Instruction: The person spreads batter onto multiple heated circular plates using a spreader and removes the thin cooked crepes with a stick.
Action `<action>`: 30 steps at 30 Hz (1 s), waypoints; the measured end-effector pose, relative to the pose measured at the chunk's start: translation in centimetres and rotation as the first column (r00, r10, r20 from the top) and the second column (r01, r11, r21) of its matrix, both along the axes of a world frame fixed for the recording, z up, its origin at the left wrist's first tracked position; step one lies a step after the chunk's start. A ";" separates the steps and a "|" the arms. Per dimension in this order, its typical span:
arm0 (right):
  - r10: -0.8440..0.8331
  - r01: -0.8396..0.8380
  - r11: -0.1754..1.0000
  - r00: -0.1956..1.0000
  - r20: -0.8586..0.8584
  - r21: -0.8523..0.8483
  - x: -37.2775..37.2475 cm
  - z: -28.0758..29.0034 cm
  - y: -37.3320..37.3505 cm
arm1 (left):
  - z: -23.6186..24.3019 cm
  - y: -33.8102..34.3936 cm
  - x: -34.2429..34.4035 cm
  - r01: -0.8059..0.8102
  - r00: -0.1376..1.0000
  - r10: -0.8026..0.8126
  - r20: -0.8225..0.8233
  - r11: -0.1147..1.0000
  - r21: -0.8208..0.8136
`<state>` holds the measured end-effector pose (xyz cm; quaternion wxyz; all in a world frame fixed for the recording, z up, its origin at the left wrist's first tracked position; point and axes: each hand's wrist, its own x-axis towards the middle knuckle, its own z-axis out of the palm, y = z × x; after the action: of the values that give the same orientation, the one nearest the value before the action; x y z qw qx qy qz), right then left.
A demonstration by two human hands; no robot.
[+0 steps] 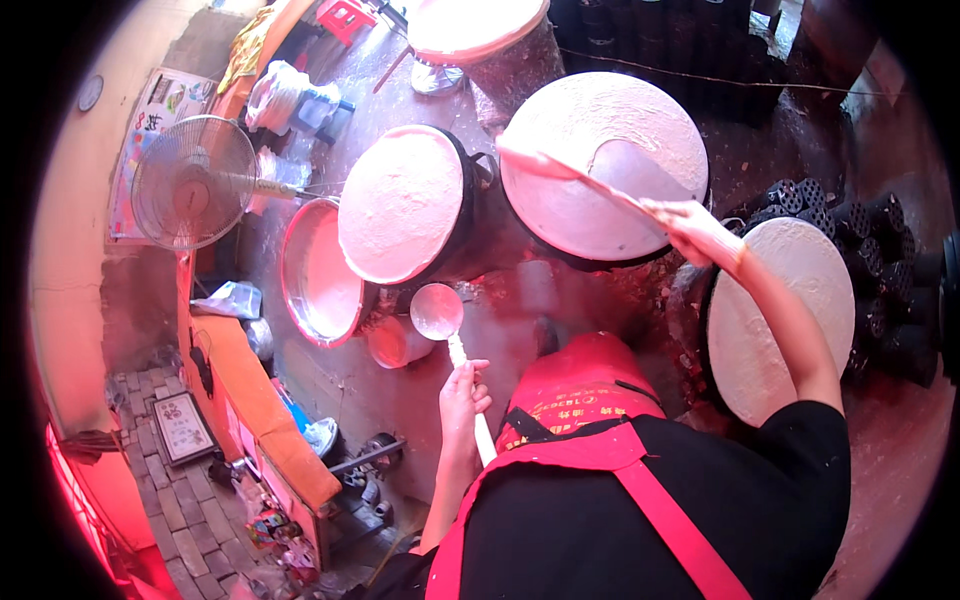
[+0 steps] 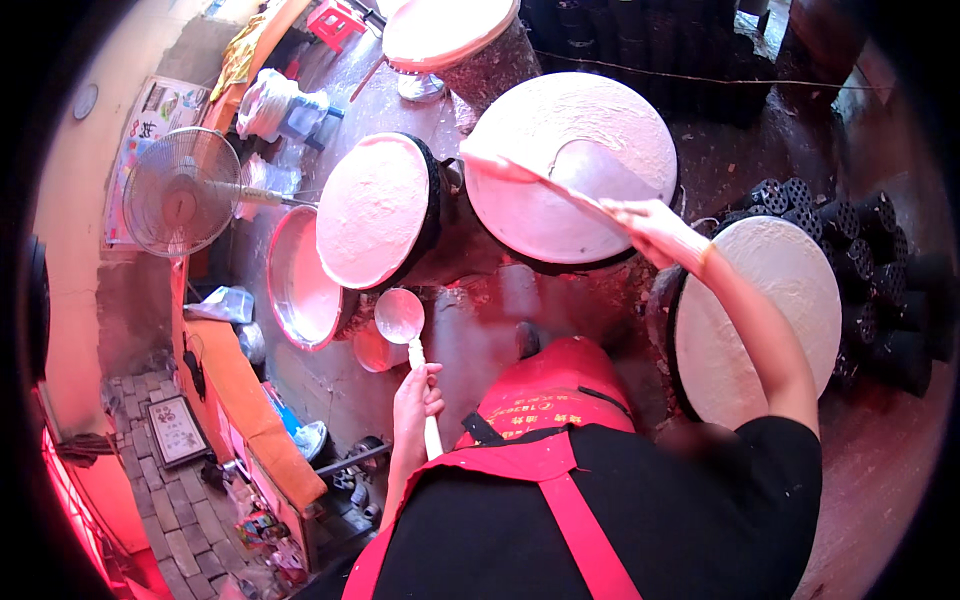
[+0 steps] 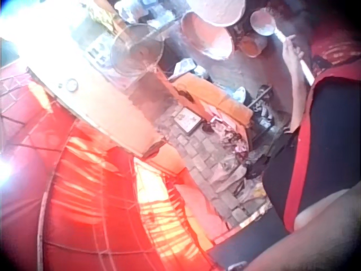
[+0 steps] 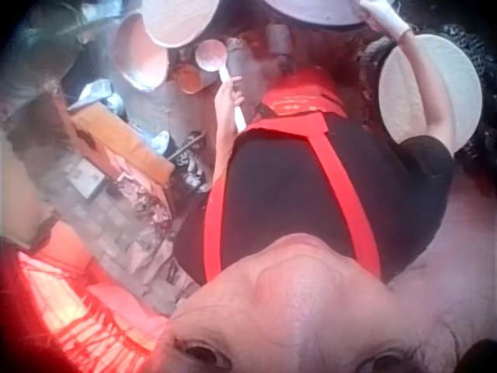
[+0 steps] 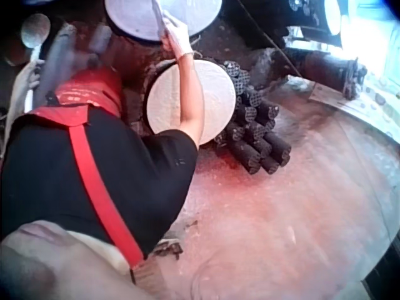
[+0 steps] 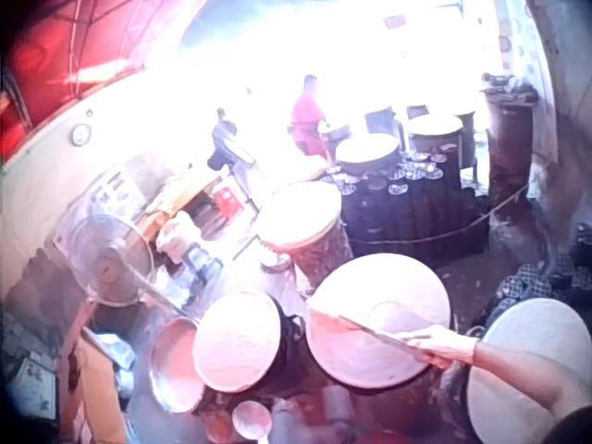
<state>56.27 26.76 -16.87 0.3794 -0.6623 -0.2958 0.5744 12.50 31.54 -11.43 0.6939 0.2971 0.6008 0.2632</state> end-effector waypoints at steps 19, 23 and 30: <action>-0.634 0.813 0.553 0.553 -0.541 0.183 -28.1 -4.1 -10.3 | -3.2 14.4 -10.6 0.594 0.792 -0.604 0.083 0.795 0.122; -0.631 0.858 0.444 0.504 -0.589 0.258 -30.4 -5.6 8.7 | -3.2 15.0 -16.3 0.527 0.837 -0.537 0.105 0.843 0.106; -0.954 0.894 0.269 0.299 -0.029 0.358 -26.5 -11.9 30.1 | -2.9 15.0 -23.8 0.363 0.928 -0.373 0.011 0.910 0.201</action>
<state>29.73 56.90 -28.72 0.7099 -0.6930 0.0273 0.1227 -11.30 46.50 -14.32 0.7129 0.4652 0.4880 0.1928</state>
